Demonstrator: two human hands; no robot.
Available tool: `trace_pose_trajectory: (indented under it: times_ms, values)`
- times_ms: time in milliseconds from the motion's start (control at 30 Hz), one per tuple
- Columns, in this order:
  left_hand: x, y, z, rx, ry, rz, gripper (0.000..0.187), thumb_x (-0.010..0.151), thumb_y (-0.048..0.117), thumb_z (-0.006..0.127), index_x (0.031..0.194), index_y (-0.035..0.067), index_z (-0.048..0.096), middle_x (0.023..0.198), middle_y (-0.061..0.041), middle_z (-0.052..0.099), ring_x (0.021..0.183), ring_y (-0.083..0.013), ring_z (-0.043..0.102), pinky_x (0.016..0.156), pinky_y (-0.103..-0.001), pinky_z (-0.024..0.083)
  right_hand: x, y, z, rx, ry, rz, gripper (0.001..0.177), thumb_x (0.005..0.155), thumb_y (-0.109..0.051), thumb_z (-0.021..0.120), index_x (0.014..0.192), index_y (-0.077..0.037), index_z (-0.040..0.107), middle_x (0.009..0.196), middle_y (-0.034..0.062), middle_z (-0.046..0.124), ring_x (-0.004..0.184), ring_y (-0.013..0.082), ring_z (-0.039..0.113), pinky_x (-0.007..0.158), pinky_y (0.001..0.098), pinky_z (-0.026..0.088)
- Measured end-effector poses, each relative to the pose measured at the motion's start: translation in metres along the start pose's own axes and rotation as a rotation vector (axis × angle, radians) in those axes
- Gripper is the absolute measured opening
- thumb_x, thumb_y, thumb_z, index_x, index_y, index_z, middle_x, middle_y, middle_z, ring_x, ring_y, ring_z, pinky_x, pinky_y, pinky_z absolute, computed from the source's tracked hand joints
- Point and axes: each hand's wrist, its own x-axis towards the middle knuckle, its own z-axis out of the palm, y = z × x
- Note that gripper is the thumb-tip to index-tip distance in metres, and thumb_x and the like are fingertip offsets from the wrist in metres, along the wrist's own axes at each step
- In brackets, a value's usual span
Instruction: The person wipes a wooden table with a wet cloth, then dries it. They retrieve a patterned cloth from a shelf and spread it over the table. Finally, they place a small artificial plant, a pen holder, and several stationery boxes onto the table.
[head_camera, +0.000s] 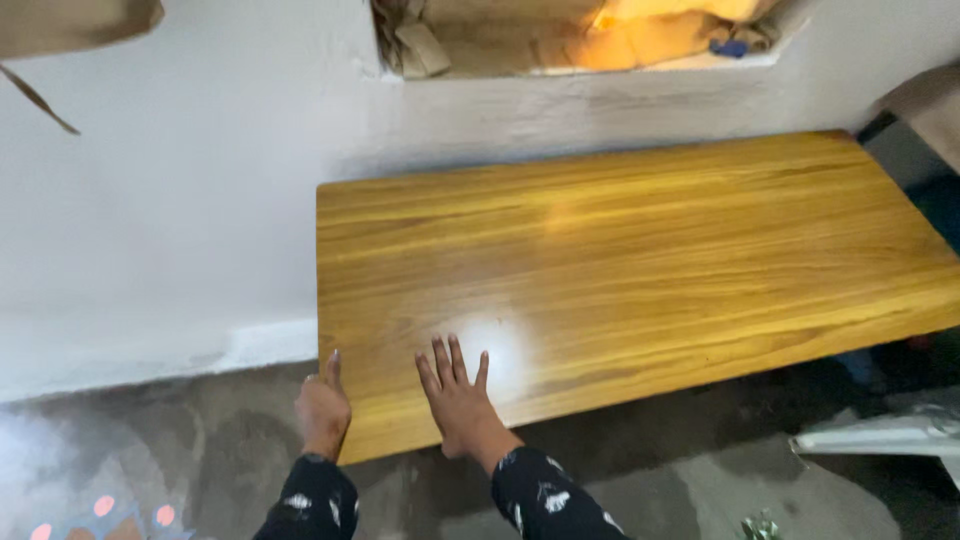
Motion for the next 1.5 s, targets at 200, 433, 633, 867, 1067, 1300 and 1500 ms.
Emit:
trace_pose_trajectory:
  times_ms: [200, 433, 633, 867, 1067, 1300, 1500]
  values:
    - [-0.004, 0.025, -0.018, -0.029, -0.093, -0.201, 0.079, 0.103, 0.062, 0.041, 0.128, -0.01, 0.059, 0.125, -0.038, 0.061, 0.12, -0.0527, 0.058, 0.101, -0.056, 0.046, 0.007, 0.02, -0.01, 0.14, -0.103, -0.073, 0.145, 0.057, -0.043, 0.093, 0.163, -0.005, 0.002, 0.168, 0.0304, -0.009, 0.155, 0.0505, -0.011, 0.11, 0.0825, 0.005]
    - [0.036, 0.112, -0.003, 0.257, 0.059, 0.088, 0.065, 0.09, 0.034, 0.059, 0.143, -0.002, 0.047, 0.146, -0.022, 0.038, 0.134, -0.0385, 0.039, 0.107, -0.057, 0.036, 0.013, 0.207, -0.008, 0.424, 0.235, 0.113, 0.079, 0.076, -0.037, 0.08, 0.145, -0.013, 0.051, 0.158, 0.0195, 0.038, 0.148, 0.0421, 0.027, 0.119, 0.0524, 0.029]
    - [0.02, 0.29, 0.043, 0.073, -0.008, 0.477, 0.055, 0.089, 0.027, 0.064, 0.138, 0.006, 0.051, 0.147, -0.015, 0.038, 0.142, -0.0327, 0.032, 0.115, -0.057, 0.029, -0.098, 0.463, 0.008, 0.196, 0.248, 0.71, 0.069, 0.081, -0.051, 0.075, 0.14, -0.019, 0.06, 0.143, 0.016, 0.058, 0.139, 0.0356, 0.047, 0.119, 0.0448, 0.04]
    - [-0.075, 0.465, 0.172, -0.014, -0.126, 0.631, 0.055, 0.086, 0.029, 0.069, 0.135, 0.01, 0.054, 0.148, -0.016, 0.039, 0.144, -0.0334, 0.03, 0.114, -0.054, 0.03, -0.264, 0.642, 0.036, 0.209, 0.18, 1.054, 0.064, 0.086, -0.047, 0.072, 0.142, -0.019, 0.059, 0.15, 0.0108, 0.055, 0.144, 0.0333, 0.045, 0.114, 0.0482, 0.045]
    - [-0.188, 0.577, 0.295, 0.098, -0.41, 0.759, 0.07, 0.091, 0.052, 0.062, 0.143, 0.009, 0.046, 0.157, -0.018, 0.029, 0.148, -0.0346, 0.025, 0.118, -0.058, 0.021, -0.312, 0.798, 0.102, 0.235, 0.415, 1.04, 0.085, 0.083, -0.057, 0.072, 0.147, -0.006, 0.045, 0.15, 0.0164, 0.048, 0.14, 0.0371, 0.04, 0.113, 0.0497, 0.039]
    - [-0.253, 0.61, 0.361, 0.204, -0.18, 0.876, 0.087, 0.085, 0.067, 0.056, 0.151, 0.014, 0.038, 0.161, -0.015, 0.029, 0.153, -0.0288, 0.017, 0.117, -0.055, 0.013, -0.3, 0.882, 0.104, 0.216, 0.673, 1.079, 0.071, 0.09, -0.053, 0.065, 0.137, -0.001, 0.053, 0.139, 0.0256, 0.052, 0.132, 0.0437, 0.048, 0.106, 0.0523, 0.044]
    - [-0.256, 0.61, 0.355, 0.135, -0.181, 0.877, 0.083, 0.086, 0.065, 0.058, 0.151, 0.014, 0.042, 0.16, -0.015, 0.035, 0.153, -0.0282, 0.02, 0.118, -0.052, 0.012, -0.286, 0.912, 0.086, 0.425, 0.471, 1.185, 0.072, 0.103, -0.063, 0.039, 0.129, -0.002, 0.064, 0.121, 0.0345, 0.067, 0.115, 0.0498, 0.063, 0.101, 0.0547, 0.048]
